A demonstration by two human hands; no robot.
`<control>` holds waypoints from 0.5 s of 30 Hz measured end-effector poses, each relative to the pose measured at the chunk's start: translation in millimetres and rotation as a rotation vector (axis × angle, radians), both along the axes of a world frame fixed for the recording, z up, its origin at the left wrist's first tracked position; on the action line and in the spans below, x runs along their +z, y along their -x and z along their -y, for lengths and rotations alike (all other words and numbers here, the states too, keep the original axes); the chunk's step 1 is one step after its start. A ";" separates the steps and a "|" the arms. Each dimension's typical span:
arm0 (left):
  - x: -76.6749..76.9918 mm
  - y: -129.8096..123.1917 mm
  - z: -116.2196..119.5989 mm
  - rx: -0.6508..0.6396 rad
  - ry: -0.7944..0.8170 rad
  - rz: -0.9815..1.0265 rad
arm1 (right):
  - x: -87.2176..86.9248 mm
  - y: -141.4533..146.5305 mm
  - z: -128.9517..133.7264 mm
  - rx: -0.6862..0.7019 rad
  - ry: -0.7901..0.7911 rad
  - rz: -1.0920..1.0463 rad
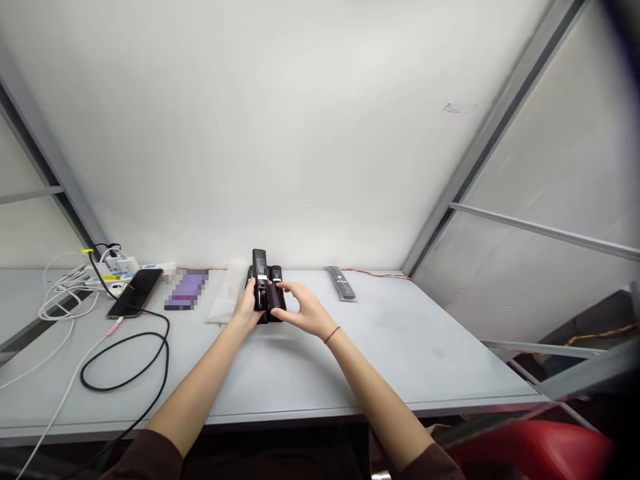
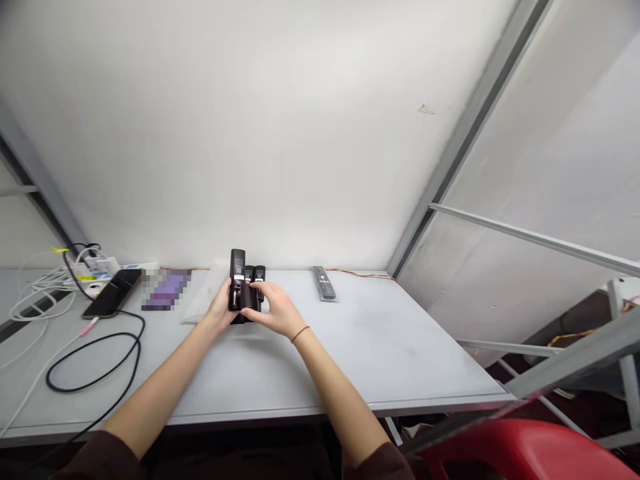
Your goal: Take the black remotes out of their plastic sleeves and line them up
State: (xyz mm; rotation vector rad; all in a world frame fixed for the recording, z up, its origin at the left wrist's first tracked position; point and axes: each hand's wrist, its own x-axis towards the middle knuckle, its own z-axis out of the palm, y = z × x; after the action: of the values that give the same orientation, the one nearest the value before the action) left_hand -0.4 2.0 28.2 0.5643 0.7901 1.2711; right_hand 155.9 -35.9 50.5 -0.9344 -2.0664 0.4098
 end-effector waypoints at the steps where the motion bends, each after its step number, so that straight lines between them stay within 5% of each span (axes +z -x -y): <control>1: 0.2 2.5 -0.2 -0.010 -0.001 0.036 | -5.1 8.7 -2.3 0.009 -0.064 0.020; 7: 6.0 4.8 5.9 -0.030 -0.007 0.082 | -42.0 31.8 -13.1 -0.078 -0.244 0.062; 15: -8.5 -2.8 4.8 -0.121 -0.014 0.028 | -55.5 19.8 -11.9 -0.120 -0.194 0.130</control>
State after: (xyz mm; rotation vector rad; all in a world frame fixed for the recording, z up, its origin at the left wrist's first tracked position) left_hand 2.4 -2.8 19.6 0.5954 0.7136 1.1717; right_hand 136.1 -24.0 -5.0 -0.9826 -2.1091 0.0852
